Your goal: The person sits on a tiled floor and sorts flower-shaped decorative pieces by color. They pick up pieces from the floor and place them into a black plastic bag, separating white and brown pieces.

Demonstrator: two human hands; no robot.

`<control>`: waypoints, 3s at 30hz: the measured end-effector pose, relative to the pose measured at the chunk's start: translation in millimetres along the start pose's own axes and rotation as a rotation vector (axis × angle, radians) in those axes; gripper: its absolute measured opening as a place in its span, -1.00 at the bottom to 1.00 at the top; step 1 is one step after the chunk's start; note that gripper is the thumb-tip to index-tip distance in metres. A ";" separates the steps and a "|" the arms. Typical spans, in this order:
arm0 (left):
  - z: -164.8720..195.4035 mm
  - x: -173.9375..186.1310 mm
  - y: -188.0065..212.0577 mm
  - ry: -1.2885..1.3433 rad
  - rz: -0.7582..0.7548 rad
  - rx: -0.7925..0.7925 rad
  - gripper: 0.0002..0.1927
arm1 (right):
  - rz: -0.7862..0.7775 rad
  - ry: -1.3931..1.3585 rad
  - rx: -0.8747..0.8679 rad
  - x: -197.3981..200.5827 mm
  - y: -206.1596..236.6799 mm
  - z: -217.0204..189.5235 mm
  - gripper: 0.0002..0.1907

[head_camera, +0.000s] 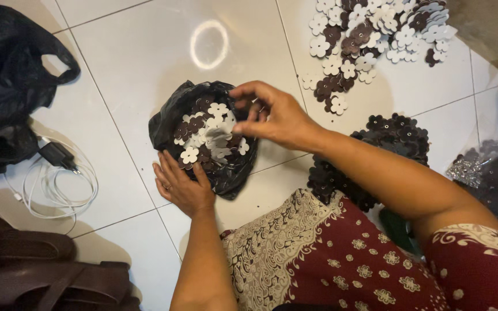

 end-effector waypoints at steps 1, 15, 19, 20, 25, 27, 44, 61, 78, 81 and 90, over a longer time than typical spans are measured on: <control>0.0 -0.2 0.0 -0.002 -0.003 0.000 -0.21 | 0.041 0.026 -0.030 9.4 -0.9 6.2 -0.47; -2.0 -2.3 -0.2 0.003 -0.015 0.006 -0.22 | 0.348 0.680 -0.147 140.7 27.8 98.7 -0.62; -2.4 -2.5 -0.2 0.000 -0.019 0.012 -0.23 | 0.332 0.523 -0.255 143.4 24.9 102.8 -0.70; -2.0 -2.3 -0.1 0.002 -0.018 0.009 -0.23 | 0.332 0.463 -0.295 145.4 25.3 102.9 -0.72; -1.4 -2.1 -0.6 0.001 -0.024 0.004 -0.22 | 0.392 0.280 -0.471 163.7 37.3 101.8 -0.72; -1.2 -1.7 0.0 0.006 -0.023 0.006 -0.22 | 0.344 0.298 -0.442 159.1 35.3 103.1 -0.67; -3.0 -3.7 1.1 -0.017 0.003 -0.006 -0.21 | 0.270 0.690 -0.306 123.6 28.5 92.2 -0.51; -8.8 -7.3 -2.9 -0.031 -0.033 0.006 -0.20 | 0.286 0.170 -0.064 98.1 33.2 23.6 -0.68; -0.6 -0.5 0.6 -0.008 0.002 -0.009 -0.23 | 0.420 0.574 -0.163 140.6 75.2 124.1 -0.56; -0.7 -1.1 0.8 -0.006 -0.003 -0.001 -0.22 | 0.364 0.625 -0.056 128.0 63.3 115.1 -0.61; -3.5 -6.3 -1.3 -0.034 -0.030 0.007 -0.21 | 0.246 0.420 -0.291 114.7 45.3 109.9 -0.65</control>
Point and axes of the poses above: each hand's wrist, its own y-axis away from the middle knuckle, its own x-axis out of the back of the hand, z = x × y, the point moved 8 cm from there along -y, towards the middle knuckle, and after that the axes turned 7 degrees about -y, right-handed, at the moved point
